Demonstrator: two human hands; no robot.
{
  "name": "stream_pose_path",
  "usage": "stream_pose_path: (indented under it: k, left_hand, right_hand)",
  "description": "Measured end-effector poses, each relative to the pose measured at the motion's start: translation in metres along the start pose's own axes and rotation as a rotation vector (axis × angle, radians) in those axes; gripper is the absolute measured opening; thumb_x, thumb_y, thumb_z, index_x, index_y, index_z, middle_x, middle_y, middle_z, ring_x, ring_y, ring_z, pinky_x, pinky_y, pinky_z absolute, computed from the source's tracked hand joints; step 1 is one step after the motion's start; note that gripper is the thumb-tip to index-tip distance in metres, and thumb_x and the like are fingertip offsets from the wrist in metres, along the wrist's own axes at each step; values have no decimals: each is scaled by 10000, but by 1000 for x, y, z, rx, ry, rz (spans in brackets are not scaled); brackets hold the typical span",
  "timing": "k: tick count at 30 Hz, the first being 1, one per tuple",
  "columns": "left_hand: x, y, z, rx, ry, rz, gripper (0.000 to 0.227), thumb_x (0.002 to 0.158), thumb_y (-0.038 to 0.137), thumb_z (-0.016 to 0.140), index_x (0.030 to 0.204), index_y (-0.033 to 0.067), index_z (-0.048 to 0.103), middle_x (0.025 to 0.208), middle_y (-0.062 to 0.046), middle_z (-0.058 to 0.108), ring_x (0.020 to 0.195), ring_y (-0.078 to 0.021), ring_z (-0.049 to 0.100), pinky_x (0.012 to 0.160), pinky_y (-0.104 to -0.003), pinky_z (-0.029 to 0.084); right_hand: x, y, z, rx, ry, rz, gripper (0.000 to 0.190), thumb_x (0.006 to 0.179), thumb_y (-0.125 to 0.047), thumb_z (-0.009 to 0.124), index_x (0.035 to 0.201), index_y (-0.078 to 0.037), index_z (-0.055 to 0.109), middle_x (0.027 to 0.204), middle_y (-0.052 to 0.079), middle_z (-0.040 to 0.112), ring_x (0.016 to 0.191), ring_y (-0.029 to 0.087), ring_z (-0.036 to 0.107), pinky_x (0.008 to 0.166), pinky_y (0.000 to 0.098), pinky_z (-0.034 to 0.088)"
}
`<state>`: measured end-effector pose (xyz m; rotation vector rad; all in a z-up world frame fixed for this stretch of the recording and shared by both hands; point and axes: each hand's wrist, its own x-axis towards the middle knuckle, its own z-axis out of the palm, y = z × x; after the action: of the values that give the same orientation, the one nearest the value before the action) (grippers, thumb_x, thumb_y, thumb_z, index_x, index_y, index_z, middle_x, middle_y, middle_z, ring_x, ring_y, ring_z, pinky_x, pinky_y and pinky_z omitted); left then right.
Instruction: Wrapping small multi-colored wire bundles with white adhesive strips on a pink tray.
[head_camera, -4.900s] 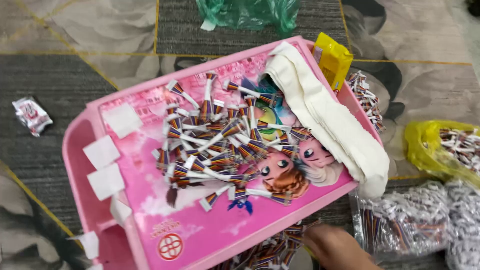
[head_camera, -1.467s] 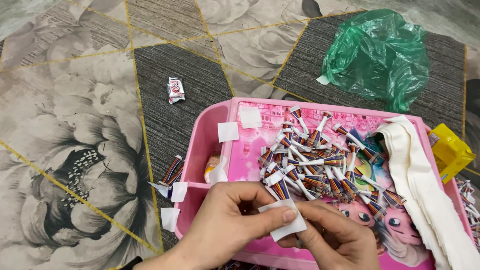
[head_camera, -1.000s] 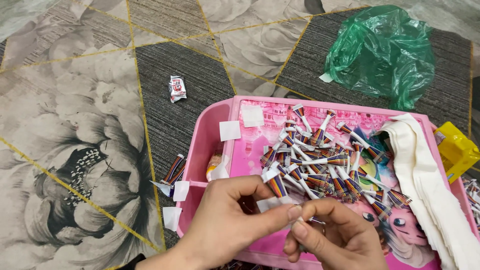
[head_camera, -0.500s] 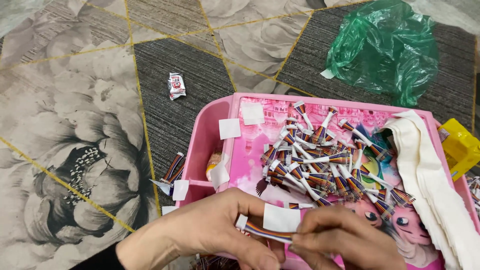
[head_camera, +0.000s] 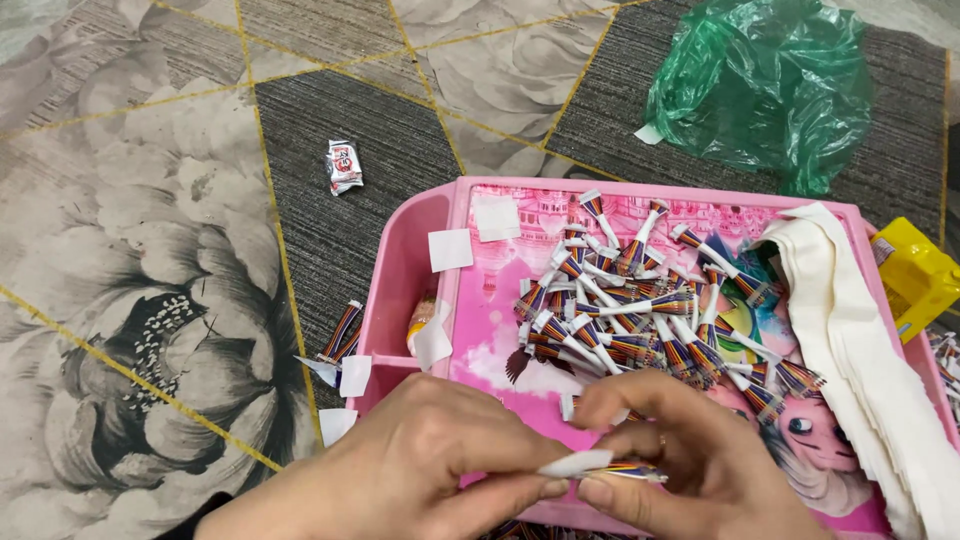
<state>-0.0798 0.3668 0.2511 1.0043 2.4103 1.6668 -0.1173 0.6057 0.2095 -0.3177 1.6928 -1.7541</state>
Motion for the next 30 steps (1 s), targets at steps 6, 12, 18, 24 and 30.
stream_pose_path:
  k: [6, 12, 18, 24, 30]
  left_hand:
    - [-1, 0, 7, -69, 17, -22, 41, 804, 45, 647, 845, 42, 641, 697, -52, 665, 554, -157, 628, 505, -236, 492]
    - [-6, -7, 11, 266, 106, 16, 172, 637, 74, 705, 773, 73, 599, 646, -38, 586, 576, -191, 560, 527, -293, 466]
    - [-6, -8, 11, 187, 38, -111, 113, 710, 171, 703, 808, 119, 683, 641, -15, 643, 569, -178, 619, 515, -273, 477]
    - [-3, -2, 11, 231, 109, -55, 55, 702, 129, 689, 718, 97, 648, 618, 1, 636, 531, -163, 586, 515, -261, 472]
    - [1, 5, 11, 192, 123, -93, 67, 684, 93, 703, 731, 63, 666, 603, -21, 664, 507, -146, 632, 464, -241, 500]
  right_hand:
    - [0, -7, -8, 24, -122, 200, 80, 739, 65, 754, 817, 81, 751, 647, 166, 743, 572, 204, 699, 540, 295, 530]
    - [-4, -4, -2, -102, -136, 101, 207, 723, 53, 740, 927, 20, 750, 735, 107, 779, 643, 153, 731, 565, 262, 575]
    - [-6, -8, 3, -316, -109, -129, 139, 732, 0, 719, 867, -4, 752, 814, 38, 737, 528, 68, 652, 429, 180, 520]
    - [-3, -4, -1, -181, -106, 139, 206, 691, 69, 817, 883, 11, 772, 771, 55, 727, 406, 64, 512, 323, 211, 336]
    - [-6, -16, 10, -670, 13, -449, 217, 621, -41, 718, 825, -110, 738, 712, -38, 780, 541, 40, 717, 477, 153, 556]
